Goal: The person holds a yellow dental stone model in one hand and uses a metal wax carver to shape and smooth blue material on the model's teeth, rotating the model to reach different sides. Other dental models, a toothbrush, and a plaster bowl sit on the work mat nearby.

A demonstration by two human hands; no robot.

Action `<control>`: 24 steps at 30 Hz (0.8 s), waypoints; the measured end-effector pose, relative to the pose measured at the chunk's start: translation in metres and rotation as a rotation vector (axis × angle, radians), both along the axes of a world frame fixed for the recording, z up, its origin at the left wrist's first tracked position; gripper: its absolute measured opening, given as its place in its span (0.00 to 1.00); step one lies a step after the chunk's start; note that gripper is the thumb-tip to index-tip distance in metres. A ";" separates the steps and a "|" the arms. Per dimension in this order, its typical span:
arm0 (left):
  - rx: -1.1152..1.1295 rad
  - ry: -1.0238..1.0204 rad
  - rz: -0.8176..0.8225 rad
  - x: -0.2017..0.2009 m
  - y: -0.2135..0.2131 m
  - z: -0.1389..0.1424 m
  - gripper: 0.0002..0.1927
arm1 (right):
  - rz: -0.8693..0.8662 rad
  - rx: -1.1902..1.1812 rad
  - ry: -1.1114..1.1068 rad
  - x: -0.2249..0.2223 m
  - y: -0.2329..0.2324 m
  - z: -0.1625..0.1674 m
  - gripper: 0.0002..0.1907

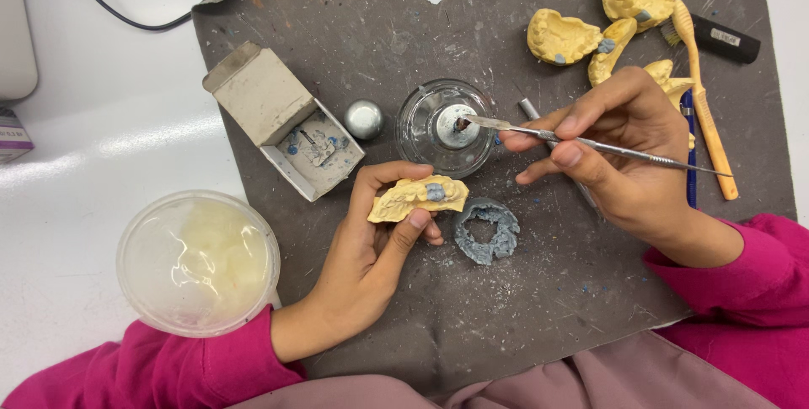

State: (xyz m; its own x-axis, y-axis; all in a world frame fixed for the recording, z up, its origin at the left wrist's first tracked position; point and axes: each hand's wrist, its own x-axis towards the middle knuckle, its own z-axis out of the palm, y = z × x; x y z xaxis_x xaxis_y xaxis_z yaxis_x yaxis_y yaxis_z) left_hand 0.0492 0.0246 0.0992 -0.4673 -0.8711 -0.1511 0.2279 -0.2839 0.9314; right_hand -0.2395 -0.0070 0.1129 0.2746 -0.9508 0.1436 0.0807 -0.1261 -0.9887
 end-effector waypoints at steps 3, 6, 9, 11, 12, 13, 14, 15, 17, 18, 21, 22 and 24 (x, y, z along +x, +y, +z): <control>0.000 0.000 0.004 0.001 0.001 0.000 0.19 | 0.005 0.003 0.033 0.001 0.001 0.001 0.08; 0.003 -0.024 0.002 0.001 0.001 0.000 0.18 | 0.011 0.005 0.045 0.002 0.001 0.002 0.08; -0.001 -0.042 -0.005 0.001 0.001 0.001 0.18 | 0.013 0.010 0.041 0.002 0.001 0.002 0.08; -0.010 -0.048 -0.007 0.001 0.001 0.002 0.18 | 0.015 0.012 0.037 0.002 0.001 0.003 0.08; -0.018 -0.051 -0.006 0.001 0.001 0.002 0.18 | 0.017 0.013 0.035 0.002 0.001 0.003 0.08; -0.026 -0.053 -0.006 0.001 0.001 0.002 0.18 | 0.018 0.013 0.033 0.003 0.001 0.004 0.08; -0.026 -0.058 -0.003 0.001 0.001 0.002 0.18 | 0.019 0.012 0.034 0.003 0.000 0.004 0.08; -0.025 -0.063 0.000 0.001 0.002 0.002 0.18 | 0.019 0.012 0.035 0.003 0.000 0.004 0.08; -0.035 -0.081 0.003 0.001 0.003 0.001 0.18 | 0.020 0.013 0.035 0.003 0.000 0.004 0.08; -0.044 -0.094 0.004 0.001 0.003 0.001 0.18 | 0.021 0.015 0.034 0.003 0.001 0.004 0.08; -0.059 -0.098 0.017 0.000 0.005 -0.001 0.18 | 0.011 -0.005 0.048 0.003 0.002 0.004 0.08; -0.061 -0.093 0.023 -0.001 0.005 -0.002 0.18 | 0.006 -0.016 0.056 0.004 0.003 0.005 0.09; -0.083 -0.106 0.032 -0.001 0.007 -0.003 0.18 | -0.003 -0.078 0.055 0.007 0.005 0.006 0.10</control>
State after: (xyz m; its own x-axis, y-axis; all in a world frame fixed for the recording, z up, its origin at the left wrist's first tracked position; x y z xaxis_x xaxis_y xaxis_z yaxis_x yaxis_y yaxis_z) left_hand 0.0481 0.0312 0.0965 -0.4244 -0.8969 -0.1245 0.1349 -0.1986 0.9707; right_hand -0.2328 -0.0020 0.1193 0.2809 -0.9382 0.2024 0.0264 -0.2032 -0.9788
